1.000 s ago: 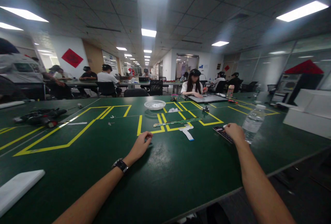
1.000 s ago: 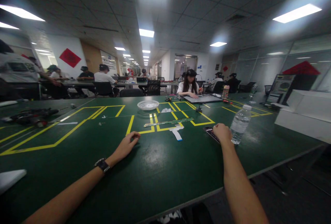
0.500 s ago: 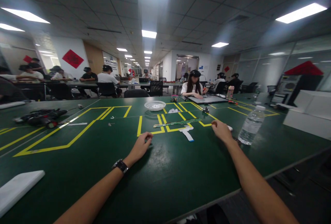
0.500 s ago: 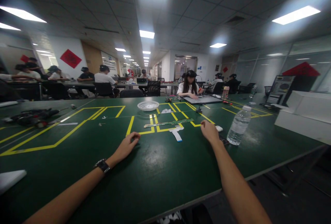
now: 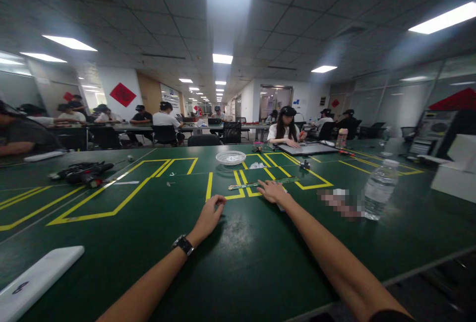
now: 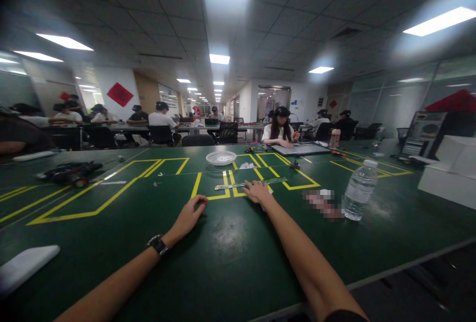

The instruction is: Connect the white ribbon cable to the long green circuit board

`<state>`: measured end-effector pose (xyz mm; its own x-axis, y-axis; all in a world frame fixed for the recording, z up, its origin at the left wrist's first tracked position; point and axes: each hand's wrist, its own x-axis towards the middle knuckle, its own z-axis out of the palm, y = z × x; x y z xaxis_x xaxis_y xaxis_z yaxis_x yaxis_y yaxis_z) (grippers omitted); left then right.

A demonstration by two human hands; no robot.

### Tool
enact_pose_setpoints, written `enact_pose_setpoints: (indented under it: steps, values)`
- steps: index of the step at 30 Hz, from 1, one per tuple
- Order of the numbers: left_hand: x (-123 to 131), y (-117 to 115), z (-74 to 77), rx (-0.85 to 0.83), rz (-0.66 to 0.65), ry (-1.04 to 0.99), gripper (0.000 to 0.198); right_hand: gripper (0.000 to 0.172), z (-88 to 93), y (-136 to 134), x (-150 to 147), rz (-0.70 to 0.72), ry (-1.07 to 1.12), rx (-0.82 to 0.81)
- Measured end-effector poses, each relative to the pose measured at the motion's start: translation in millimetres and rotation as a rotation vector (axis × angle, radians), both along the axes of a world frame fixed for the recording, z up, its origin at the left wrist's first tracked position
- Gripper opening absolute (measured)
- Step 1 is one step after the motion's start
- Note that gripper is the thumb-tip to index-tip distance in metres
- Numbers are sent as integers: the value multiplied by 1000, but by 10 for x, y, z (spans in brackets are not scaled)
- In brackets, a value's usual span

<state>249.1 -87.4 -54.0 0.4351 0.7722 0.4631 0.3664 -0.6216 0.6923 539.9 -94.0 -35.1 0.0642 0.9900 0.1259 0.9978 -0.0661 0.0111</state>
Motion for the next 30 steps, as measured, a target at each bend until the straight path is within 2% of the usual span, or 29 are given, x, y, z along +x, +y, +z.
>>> enact_pose_setpoints:
  steps: [5, 10, 12, 15, 17, 19, 22, 24, 27, 30]
  values:
    - [-17, 26, 3, 17, 55, -83, 19, 53, 15, -52, -163, 58, -7, -45]
    - [-56, 117, 2, 14, 132, -159, 21, 50, 32, -385, -417, 324, 22, 5]
    - [-55, 144, -23, 6, 130, -108, 22, 50, 35, -538, -552, 420, 33, 42]
    - [-12, 108, -67, -16, 134, 108, 30, 49, 75, -690, -671, 487, 57, 114]
    - [48, 25, -83, 17, 151, 272, 42, 49, 122, -715, -623, 402, 55, 169]
    - [132, -87, -82, 82, 142, 363, 53, 47, 160, -692, -463, 198, 35, 193]
    - [282, -250, -65, 106, 50, 427, 57, 50, 152, -635, -125, -144, 16, 133]
    - [374, -332, -59, 121, 9, 455, 56, 56, 105, -611, 57, -271, 29, 60]
    - [459, -407, -52, 160, -50, 521, 51, 62, 25, -588, 146, -304, 47, 4]
    - [472, -433, -17, 189, -52, 556, 42, 58, -12, -571, 55, -259, 43, 14]
